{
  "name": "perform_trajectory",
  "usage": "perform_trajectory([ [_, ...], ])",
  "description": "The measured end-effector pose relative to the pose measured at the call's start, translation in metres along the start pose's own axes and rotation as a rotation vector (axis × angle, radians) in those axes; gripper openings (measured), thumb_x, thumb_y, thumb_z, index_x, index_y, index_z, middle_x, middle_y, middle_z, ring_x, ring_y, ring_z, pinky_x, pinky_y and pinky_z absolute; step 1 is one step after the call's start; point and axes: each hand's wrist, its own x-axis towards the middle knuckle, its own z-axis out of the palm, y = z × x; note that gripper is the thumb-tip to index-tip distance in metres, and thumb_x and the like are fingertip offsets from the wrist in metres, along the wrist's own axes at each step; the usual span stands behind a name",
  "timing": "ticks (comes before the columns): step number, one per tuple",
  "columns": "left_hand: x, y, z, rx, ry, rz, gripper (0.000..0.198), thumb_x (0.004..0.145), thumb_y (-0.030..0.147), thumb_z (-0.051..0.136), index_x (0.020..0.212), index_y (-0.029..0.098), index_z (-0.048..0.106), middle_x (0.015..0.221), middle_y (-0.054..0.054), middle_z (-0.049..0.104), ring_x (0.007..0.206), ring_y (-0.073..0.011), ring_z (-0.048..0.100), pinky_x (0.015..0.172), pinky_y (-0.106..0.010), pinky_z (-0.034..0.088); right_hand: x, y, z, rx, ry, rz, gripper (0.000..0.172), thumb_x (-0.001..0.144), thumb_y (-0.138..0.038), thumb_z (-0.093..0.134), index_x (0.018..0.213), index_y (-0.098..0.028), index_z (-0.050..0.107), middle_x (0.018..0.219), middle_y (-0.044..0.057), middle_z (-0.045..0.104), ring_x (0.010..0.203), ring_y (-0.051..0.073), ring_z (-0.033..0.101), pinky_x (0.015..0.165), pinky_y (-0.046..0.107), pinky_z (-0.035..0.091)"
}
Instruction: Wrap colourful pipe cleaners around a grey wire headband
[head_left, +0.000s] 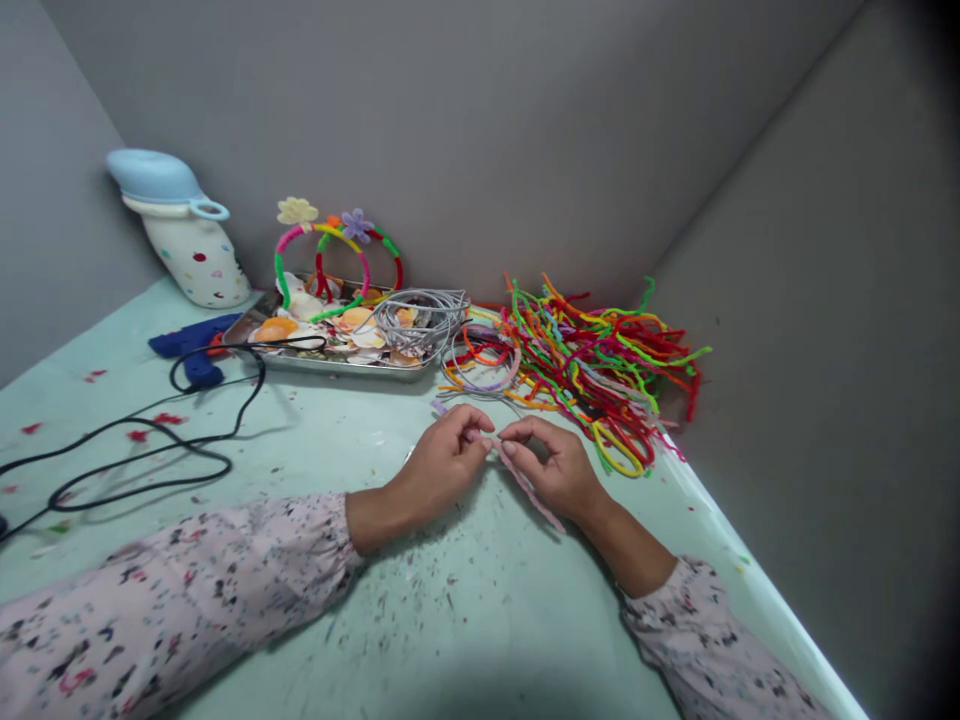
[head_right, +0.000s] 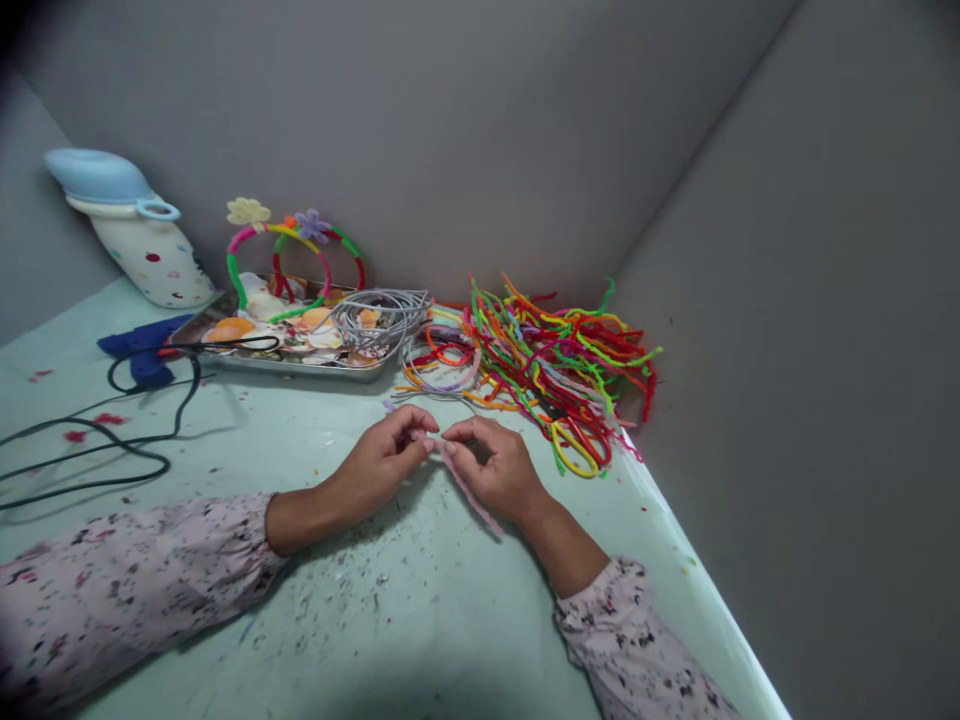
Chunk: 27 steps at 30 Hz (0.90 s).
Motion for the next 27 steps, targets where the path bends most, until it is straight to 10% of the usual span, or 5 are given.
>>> perform_trajectory([
  [27,0.0006,0.0022,0.0003,-0.081,0.008,0.003,0.008,0.082,0.021,0.052,0.087,0.016,0.054,0.074,0.001,0.05,0.069,-0.0118,0.046,0.065,-0.024,0.037,0.0004,-0.0006,0.0007,-0.12,-0.026,-0.134,0.009,0.084,-0.022,0.057,0.091,-0.022,0.063,0.08,0.003,0.067,0.075,0.018,0.06,0.072,0.032,0.047],
])
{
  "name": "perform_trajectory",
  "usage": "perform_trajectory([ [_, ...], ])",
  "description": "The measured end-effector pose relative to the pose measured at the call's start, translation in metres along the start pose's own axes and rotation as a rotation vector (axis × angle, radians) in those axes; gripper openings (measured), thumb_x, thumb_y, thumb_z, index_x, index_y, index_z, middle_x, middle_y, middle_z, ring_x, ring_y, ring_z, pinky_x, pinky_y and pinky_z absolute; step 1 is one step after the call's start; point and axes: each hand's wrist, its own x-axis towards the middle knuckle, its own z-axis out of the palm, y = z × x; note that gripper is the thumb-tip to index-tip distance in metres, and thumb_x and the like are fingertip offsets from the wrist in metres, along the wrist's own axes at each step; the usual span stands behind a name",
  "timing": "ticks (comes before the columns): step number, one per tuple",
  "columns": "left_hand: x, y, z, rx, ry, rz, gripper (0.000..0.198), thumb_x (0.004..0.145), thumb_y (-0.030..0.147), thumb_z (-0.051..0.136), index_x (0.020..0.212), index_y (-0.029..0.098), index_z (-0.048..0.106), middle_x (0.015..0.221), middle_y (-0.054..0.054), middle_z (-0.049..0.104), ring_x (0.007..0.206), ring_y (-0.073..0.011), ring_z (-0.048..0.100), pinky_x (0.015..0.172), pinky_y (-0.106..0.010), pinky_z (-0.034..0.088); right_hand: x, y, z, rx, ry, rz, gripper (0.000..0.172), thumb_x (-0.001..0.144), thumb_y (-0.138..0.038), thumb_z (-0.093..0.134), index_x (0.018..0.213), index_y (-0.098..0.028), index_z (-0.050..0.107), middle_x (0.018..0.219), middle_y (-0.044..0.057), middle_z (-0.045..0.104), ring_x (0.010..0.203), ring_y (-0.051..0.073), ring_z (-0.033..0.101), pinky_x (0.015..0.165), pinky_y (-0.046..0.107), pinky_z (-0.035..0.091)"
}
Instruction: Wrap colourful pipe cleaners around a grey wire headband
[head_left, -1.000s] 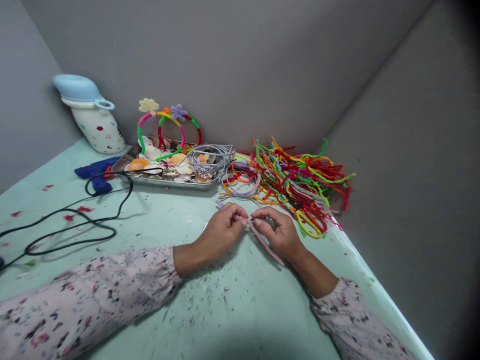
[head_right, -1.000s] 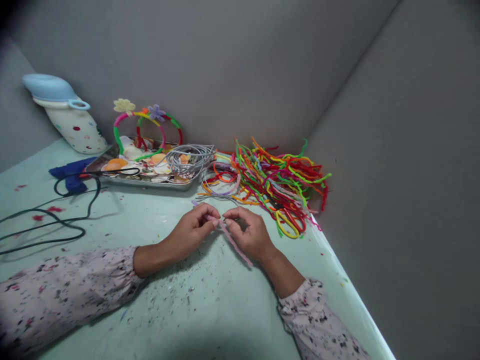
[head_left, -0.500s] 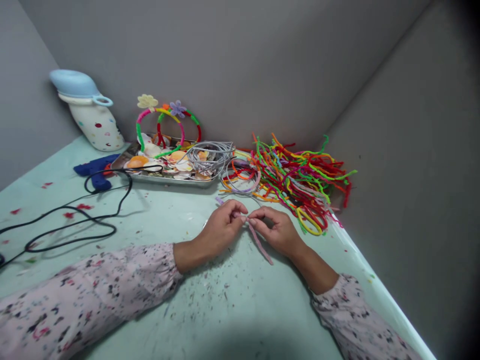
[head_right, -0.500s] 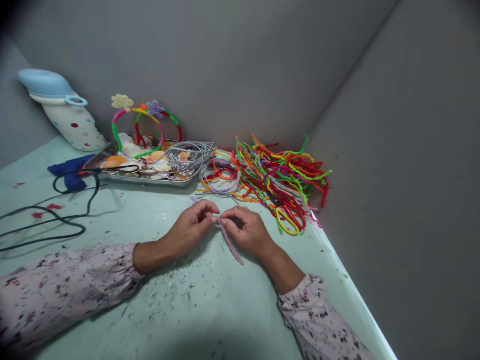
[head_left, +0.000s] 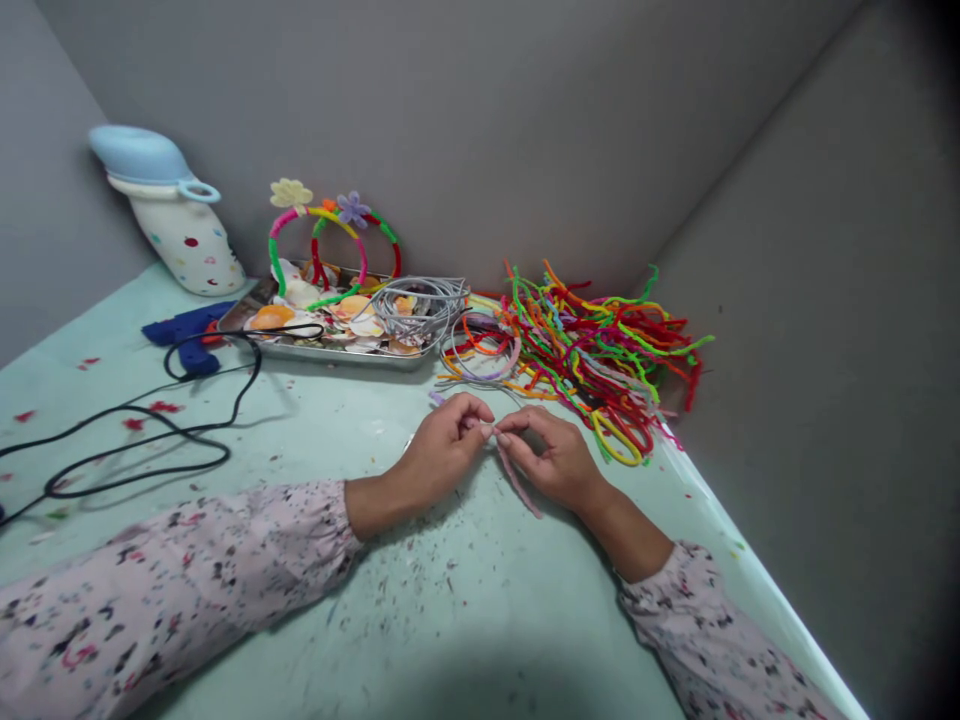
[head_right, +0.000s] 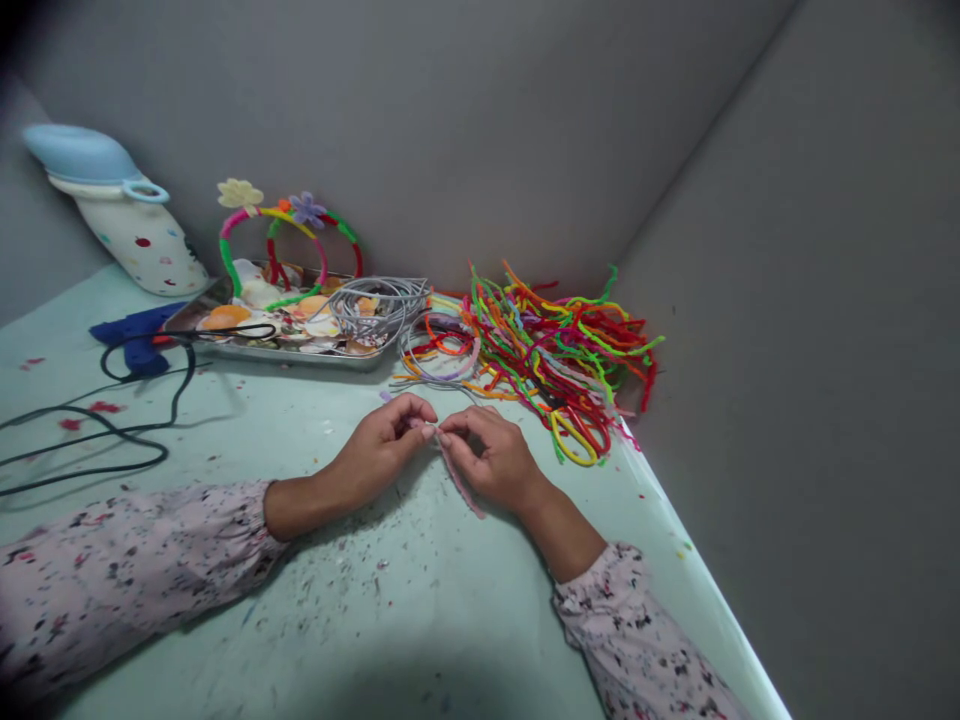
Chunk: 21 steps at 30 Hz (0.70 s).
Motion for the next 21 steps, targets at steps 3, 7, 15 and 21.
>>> perform_trajectory([
  [3,0.0007,-0.0001,0.0004,-0.019,0.006,-0.006,0.007,0.081,0.021,0.051,0.086,0.016,0.054,0.074,0.001,0.051,0.069,-0.012,0.046,0.065,-0.024,0.037,0.0003,0.0009,0.0003,-0.028,0.001,-0.029,0.009,0.085,-0.022,0.057,0.092,-0.022,0.062,0.081,0.003,0.066,0.077,0.018,0.06,0.074,0.033,0.047],
  [7,0.0016,-0.0024,0.0007,-0.045,0.016,-0.005,0.006,0.081,0.02,0.051,0.085,0.016,0.053,0.075,0.001,0.051,0.071,-0.0119,0.046,0.065,-0.024,0.037,0.0005,0.0027,0.0025,-0.095,0.008,-0.092,0.008,0.088,-0.021,0.054,0.093,-0.022,0.06,0.083,0.003,0.066,0.077,0.017,0.059,0.076,0.034,0.045],
  [15,0.0012,0.0014,-0.001,-0.054,0.024,0.025,0.004,0.082,0.02,0.05,0.083,0.016,0.052,0.075,0.001,0.05,0.071,-0.0118,0.046,0.066,-0.023,0.037,0.004,0.0001,0.0008,-0.286,0.019,-0.223,0.009,0.089,-0.018,0.051,0.093,-0.02,0.058,0.076,0.004,0.063,0.072,0.018,0.057,0.074,0.035,0.043],
  [21,-0.0008,0.0025,-0.0007,-0.063,0.022,0.044,0.006,0.083,0.022,0.05,0.083,0.016,0.052,0.076,0.001,0.051,0.071,-0.0116,0.046,0.066,-0.023,0.038,0.0032,0.0007,-0.0008,-0.248,0.014,-0.238,0.012,0.087,-0.016,0.052,0.097,-0.022,0.057,0.081,0.004,0.065,0.076,0.019,0.059,0.076,0.037,0.043],
])
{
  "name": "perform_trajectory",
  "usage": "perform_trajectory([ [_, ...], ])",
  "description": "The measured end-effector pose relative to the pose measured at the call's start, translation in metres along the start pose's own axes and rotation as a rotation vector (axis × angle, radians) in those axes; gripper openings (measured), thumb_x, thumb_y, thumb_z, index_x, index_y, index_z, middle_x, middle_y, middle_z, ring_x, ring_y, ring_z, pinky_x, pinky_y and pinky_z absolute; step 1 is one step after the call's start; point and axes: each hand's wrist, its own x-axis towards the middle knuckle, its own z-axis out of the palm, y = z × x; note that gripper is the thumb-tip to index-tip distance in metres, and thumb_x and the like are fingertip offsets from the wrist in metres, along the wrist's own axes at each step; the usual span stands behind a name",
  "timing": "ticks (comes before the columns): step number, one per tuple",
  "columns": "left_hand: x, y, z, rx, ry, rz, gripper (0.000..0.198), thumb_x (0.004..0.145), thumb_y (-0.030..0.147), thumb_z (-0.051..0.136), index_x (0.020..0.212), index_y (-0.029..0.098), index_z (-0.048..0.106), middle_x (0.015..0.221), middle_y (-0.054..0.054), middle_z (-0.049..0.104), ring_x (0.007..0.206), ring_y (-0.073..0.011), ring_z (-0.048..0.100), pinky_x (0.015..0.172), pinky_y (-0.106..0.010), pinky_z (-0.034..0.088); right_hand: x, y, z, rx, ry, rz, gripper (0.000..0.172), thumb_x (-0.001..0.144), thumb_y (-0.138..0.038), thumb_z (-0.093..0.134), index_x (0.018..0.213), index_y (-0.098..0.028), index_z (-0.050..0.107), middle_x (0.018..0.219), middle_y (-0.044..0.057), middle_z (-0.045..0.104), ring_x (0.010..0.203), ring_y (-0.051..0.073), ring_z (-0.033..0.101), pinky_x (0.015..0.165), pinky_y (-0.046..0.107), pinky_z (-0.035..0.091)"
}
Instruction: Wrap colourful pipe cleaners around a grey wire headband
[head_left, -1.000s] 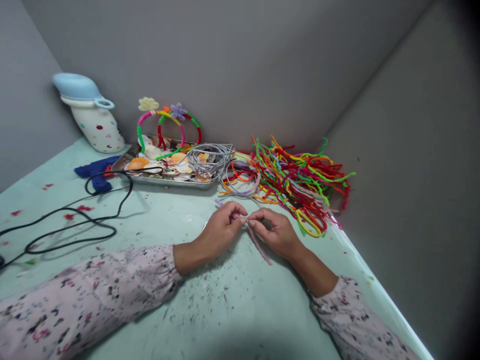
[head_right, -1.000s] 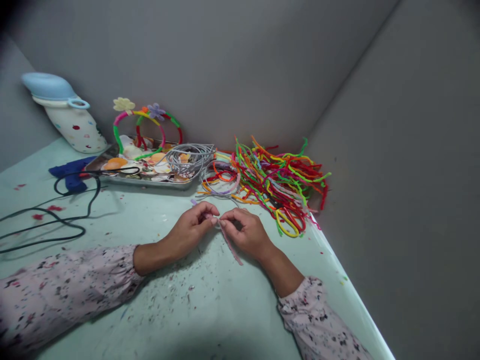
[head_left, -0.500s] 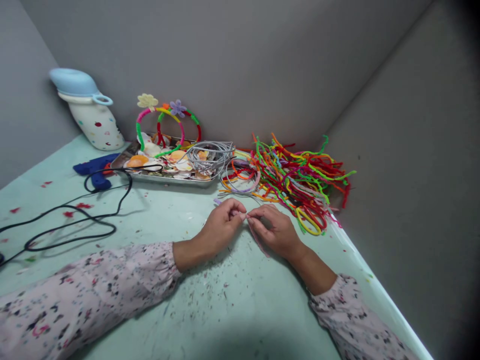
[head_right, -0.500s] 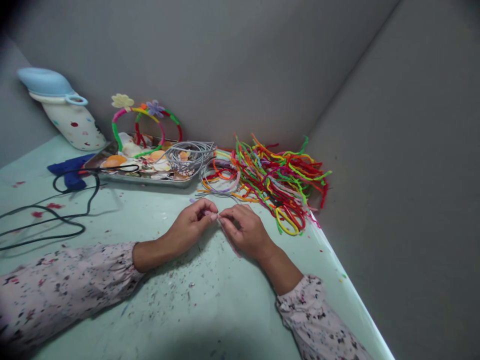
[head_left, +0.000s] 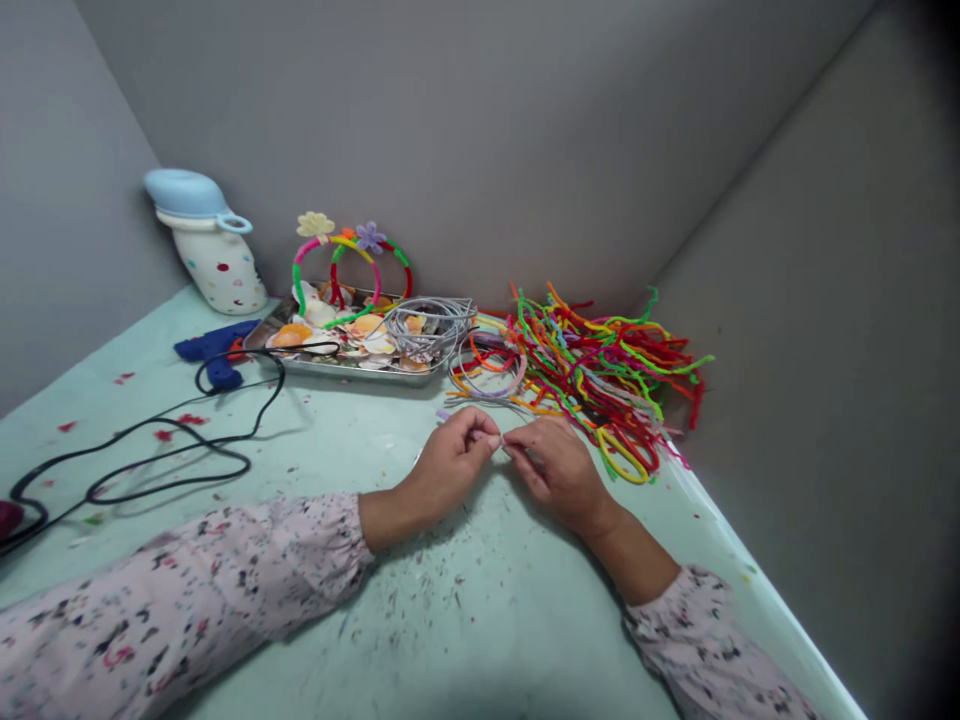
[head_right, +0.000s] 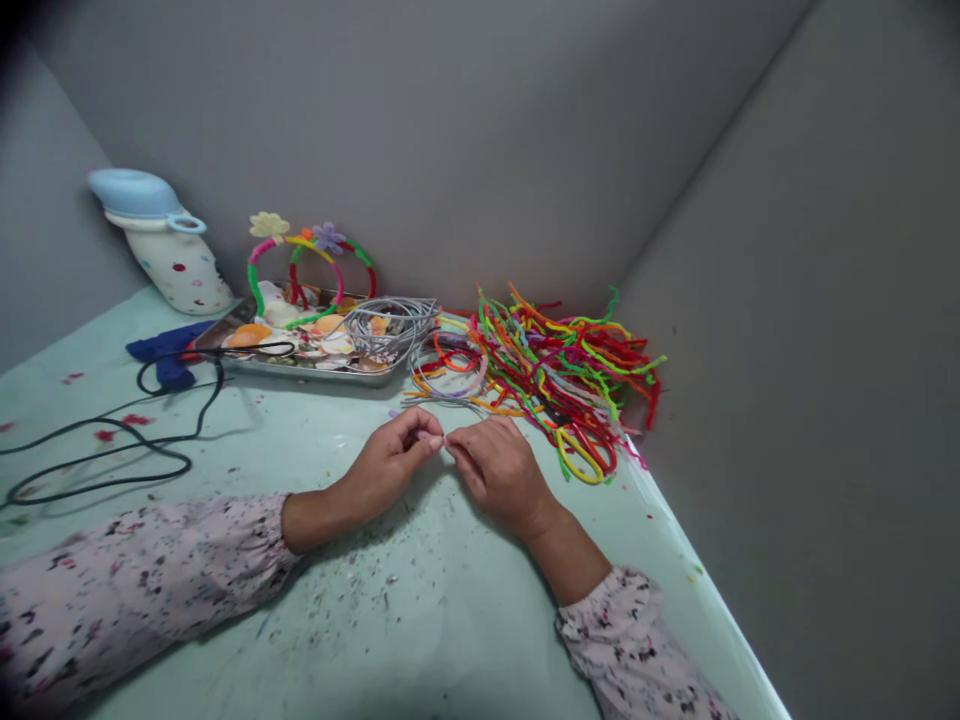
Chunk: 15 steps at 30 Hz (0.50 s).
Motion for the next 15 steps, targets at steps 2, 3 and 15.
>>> perform_trajectory([
  [2,-0.0002,0.0002,-0.0003,0.01,0.001,0.001,0.006,0.083,0.022,0.05,0.083,0.016,0.053,0.076,0.001,0.051,0.07,-0.0116,0.046,0.066,-0.023,0.038,0.0,0.0001,-0.0001,-0.004,0.004,-0.013,0.014,0.087,-0.015,0.052,0.098,-0.022,0.056,0.082,0.004,0.066,0.077,0.02,0.059,0.076,0.037,0.043],
  [3,-0.0001,0.0004,-0.0005,0.012,0.0,0.001,0.006,0.083,0.022,0.05,0.083,0.016,0.053,0.076,0.001,0.05,0.071,-0.0116,0.046,0.066,-0.023,0.038,0.0002,0.0001,0.0,-0.011,0.009,-0.018,0.014,0.087,-0.014,0.052,0.098,-0.022,0.056,0.083,0.005,0.066,0.077,0.02,0.059,0.076,0.037,0.043],
  [15,-0.0007,0.0026,-0.0001,0.04,-0.039,-0.012,0.006,0.083,0.021,0.05,0.082,0.016,0.052,0.073,0.002,0.049,0.068,-0.0112,0.045,0.063,-0.023,0.036,-0.0014,0.0008,0.0013,-0.081,0.053,-0.062,0.014,0.083,-0.011,0.055,0.094,-0.021,0.054,0.078,0.004,0.065,0.072,0.019,0.058,0.073,0.036,0.043],
])
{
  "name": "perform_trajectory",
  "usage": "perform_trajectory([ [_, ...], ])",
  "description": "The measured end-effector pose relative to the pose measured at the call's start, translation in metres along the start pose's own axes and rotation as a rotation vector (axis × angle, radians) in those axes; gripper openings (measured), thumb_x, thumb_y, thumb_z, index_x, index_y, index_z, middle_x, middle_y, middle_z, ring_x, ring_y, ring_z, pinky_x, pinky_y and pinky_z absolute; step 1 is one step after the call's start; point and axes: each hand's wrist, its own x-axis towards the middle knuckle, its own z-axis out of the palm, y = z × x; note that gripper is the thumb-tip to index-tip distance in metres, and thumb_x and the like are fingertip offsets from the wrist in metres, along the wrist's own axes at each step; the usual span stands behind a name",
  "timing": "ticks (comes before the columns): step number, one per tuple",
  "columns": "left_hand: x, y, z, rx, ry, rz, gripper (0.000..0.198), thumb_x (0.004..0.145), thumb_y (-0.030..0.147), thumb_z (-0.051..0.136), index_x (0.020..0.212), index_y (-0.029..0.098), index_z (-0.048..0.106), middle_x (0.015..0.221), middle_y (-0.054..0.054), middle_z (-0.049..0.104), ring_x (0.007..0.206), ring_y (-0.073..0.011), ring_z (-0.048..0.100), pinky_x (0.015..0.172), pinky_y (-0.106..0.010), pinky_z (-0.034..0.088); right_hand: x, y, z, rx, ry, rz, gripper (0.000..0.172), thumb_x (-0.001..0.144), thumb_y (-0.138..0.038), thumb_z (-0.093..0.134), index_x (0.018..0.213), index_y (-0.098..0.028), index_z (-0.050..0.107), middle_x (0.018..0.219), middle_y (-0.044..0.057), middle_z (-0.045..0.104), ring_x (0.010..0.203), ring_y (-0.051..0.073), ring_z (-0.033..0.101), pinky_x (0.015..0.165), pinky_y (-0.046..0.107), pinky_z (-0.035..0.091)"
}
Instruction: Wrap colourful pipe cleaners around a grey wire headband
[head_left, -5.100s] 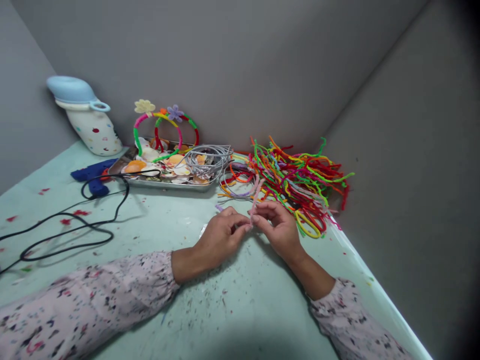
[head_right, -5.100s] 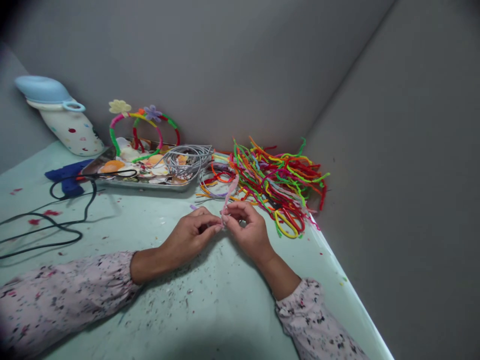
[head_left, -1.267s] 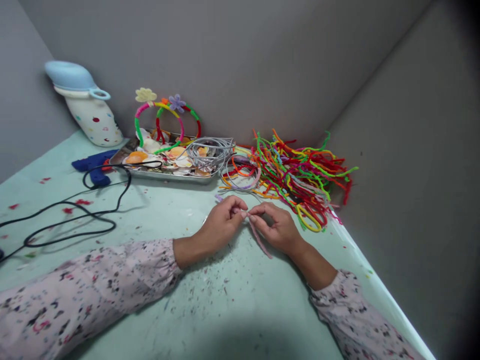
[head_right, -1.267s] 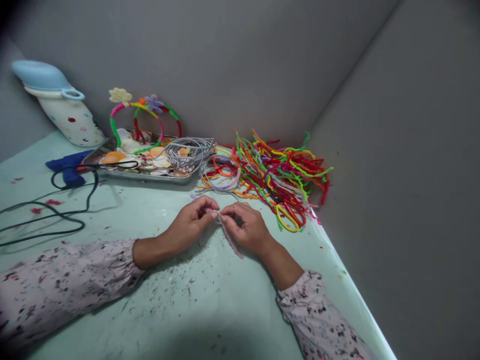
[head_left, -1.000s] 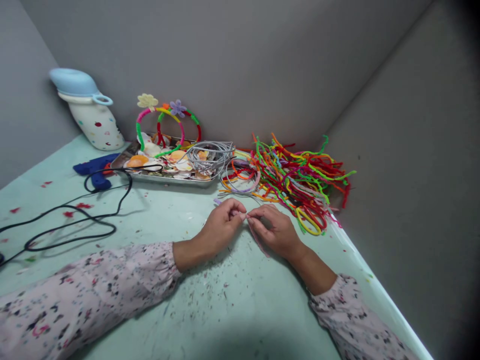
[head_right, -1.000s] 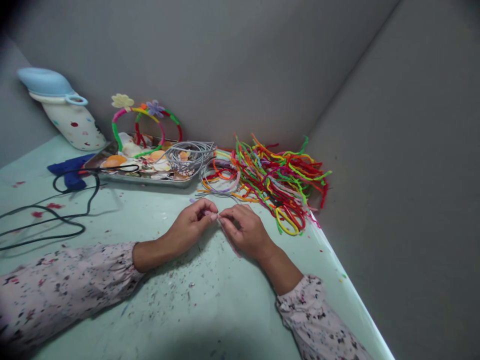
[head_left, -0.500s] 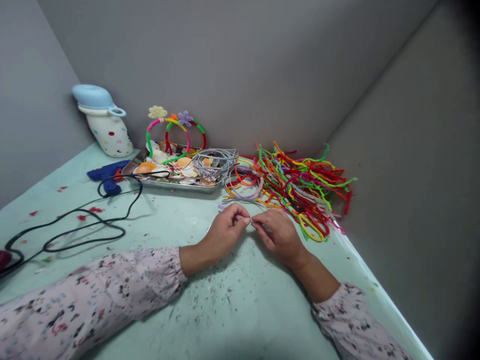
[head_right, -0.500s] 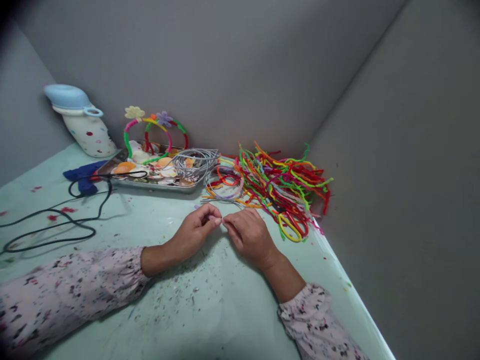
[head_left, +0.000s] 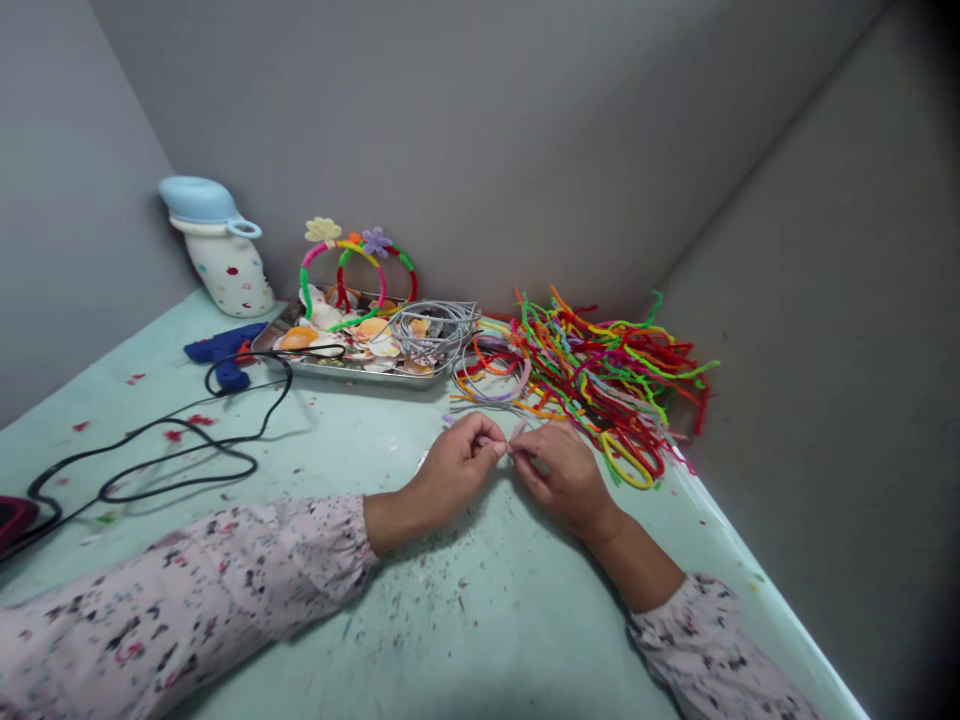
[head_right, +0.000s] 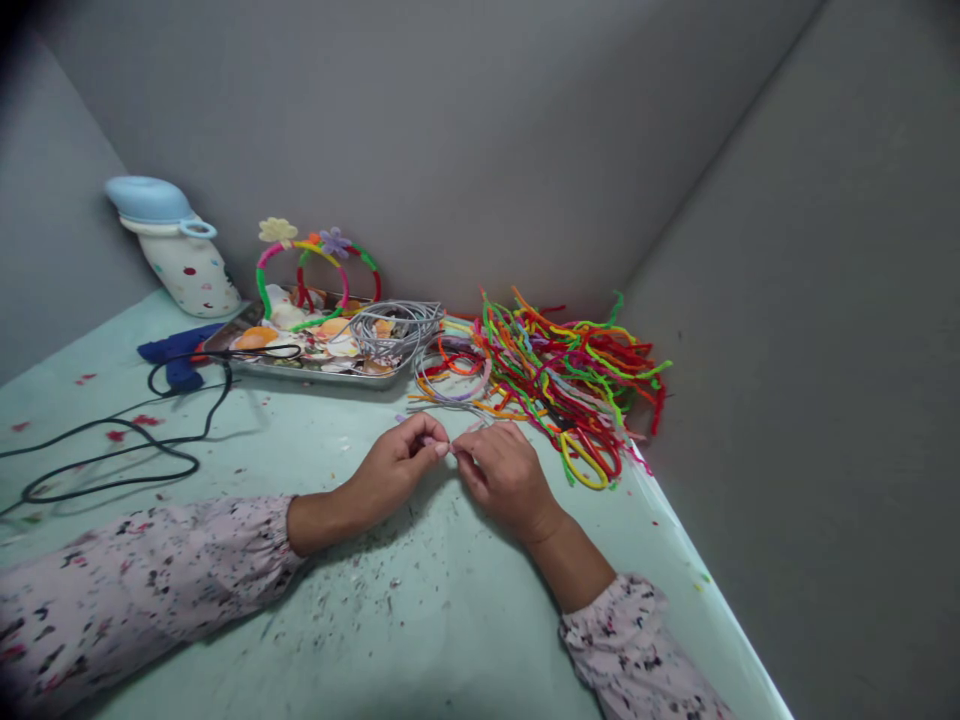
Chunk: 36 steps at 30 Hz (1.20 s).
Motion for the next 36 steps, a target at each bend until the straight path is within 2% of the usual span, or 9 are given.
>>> perform_trajectory([
  [7,-0.0008,-0.0033,0.0007,0.038,-0.018,0.03,0.005,0.084,0.021,0.05,0.084,0.016,0.052,0.074,0.002,0.05,0.07,-0.0111,0.045,0.065,-0.024,0.036,-0.0001,-0.0023,0.0007,0.02,0.021,0.027,0.012,0.081,-0.012,0.057,0.091,-0.02,0.056,0.073,0.003,0.064,0.066,0.018,0.055,0.069,0.034,0.042],
  [10,-0.0002,-0.0037,0.0007,0.051,-0.015,0.025,0.006,0.085,0.021,0.049,0.084,0.016,0.052,0.074,0.002,0.05,0.07,-0.0112,0.045,0.065,-0.024,0.036,-0.0003,-0.004,0.001,0.091,0.02,0.102,0.013,0.081,-0.014,0.058,0.092,-0.021,0.058,0.073,0.002,0.064,0.068,0.018,0.056,0.07,0.034,0.043],
  [18,-0.0012,-0.0006,0.0006,0.069,-0.005,0.008,0.006,0.085,0.021,0.048,0.084,0.016,0.053,0.08,0.0,0.054,0.072,-0.0113,0.048,0.064,-0.023,0.037,-0.0048,-0.0053,0.0022,0.312,0.041,0.335,0.023,0.079,-0.015,0.062,0.101,-0.023,0.059,0.093,0.004,0.066,0.085,0.018,0.062,0.078,0.033,0.051],
  [25,-0.0007,0.0003,-0.0001,0.248,0.004,0.051,0.013,0.085,0.025,0.052,0.083,0.016,0.06,0.079,-0.001,0.055,0.074,-0.0133,0.051,0.065,-0.024,0.038,-0.007,-0.004,-0.0002,0.481,0.042,0.44,0.025,0.082,-0.017,0.057,0.107,-0.023,0.057,0.098,0.004,0.066,0.089,0.018,0.065,0.082,0.032,0.051],
  [32,-0.0001,0.0001,0.0002,0.287,-0.01,0.062,0.022,0.086,0.03,0.052,0.084,0.017,0.069,0.075,-0.002,0.056,0.073,-0.0143,0.052,0.067,-0.027,0.039,-0.005,-0.0047,0.0031,0.515,0.093,0.547,0.02,0.085,-0.022,0.058,0.105,-0.023,0.058,0.096,0.003,0.067,0.09,0.018,0.064,0.082,0.031,0.049],
  [36,0.0005,-0.001,0.0004,0.277,-0.013,0.068,0.022,0.085,0.03,0.052,0.083,0.017,0.071,0.074,-0.002,0.056,0.074,-0.0146,0.052,0.067,-0.026,0.039,-0.0007,-0.0026,0.0012,0.418,0.139,0.598,0.008,0.087,-0.027,0.056,0.09,-0.021,0.06,0.088,0.003,0.065,0.086,0.018,0.061,0.081,0.032,0.046],
])
